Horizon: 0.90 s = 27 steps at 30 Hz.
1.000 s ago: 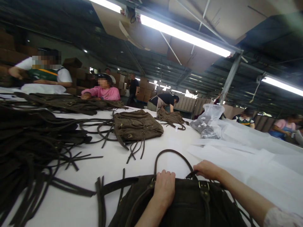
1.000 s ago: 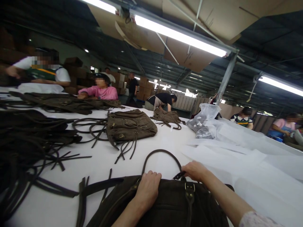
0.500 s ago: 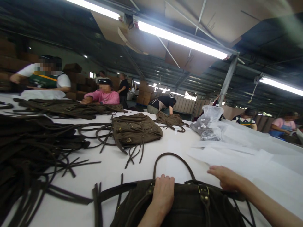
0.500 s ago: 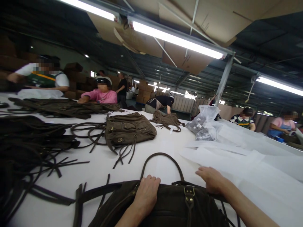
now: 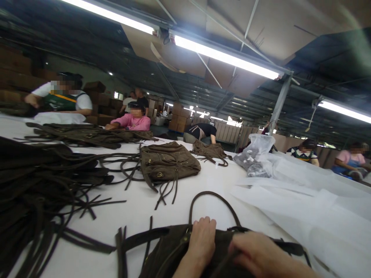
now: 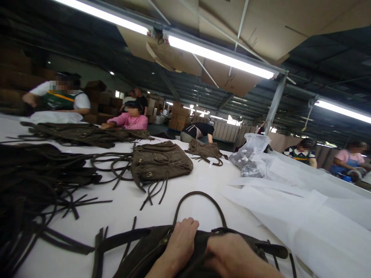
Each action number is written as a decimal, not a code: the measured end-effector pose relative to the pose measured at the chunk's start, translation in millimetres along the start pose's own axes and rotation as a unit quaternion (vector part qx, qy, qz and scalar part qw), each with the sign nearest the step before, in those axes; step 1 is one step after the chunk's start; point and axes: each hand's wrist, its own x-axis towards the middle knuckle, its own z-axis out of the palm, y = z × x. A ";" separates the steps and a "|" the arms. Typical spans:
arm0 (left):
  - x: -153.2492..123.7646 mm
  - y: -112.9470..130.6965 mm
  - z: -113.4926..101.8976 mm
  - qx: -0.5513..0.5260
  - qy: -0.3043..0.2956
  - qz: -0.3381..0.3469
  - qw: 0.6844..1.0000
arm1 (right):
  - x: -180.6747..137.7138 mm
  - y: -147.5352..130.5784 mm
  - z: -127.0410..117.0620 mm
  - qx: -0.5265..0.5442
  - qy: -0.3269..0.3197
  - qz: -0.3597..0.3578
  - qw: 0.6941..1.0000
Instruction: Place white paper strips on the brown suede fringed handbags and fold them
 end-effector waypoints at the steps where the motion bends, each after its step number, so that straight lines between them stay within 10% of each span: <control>1: 0.2 1.5 -1.5 -0.001 0.003 0.008 1.000 | 5.7 14.1 -22.8 -0.002 0.041 0.034 0.999; 4: 0.9 6.0 -8.5 -0.015 0.024 0.067 0.997 | 32.9 50.6 -80.1 -0.037 0.258 0.256 0.931; 6: 2.0 6.1 -13.5 -0.028 0.044 0.117 0.992 | 55.1 62.8 -94.0 -0.059 0.290 0.327 0.897; 14: 6.4 -23.5 -3.0 -0.018 0.071 -0.005 0.997 | 112.5 40.7 8.7 0.060 0.087 0.283 0.953; 21: 7.0 -29.7 8.0 -0.081 0.076 -0.004 0.994 | 132.9 58.0 41.0 0.213 0.094 0.416 0.879; 27: 8.1 -38.3 17.9 -0.207 0.128 -0.060 0.968 | 127.2 53.8 27.8 0.408 0.169 0.388 0.809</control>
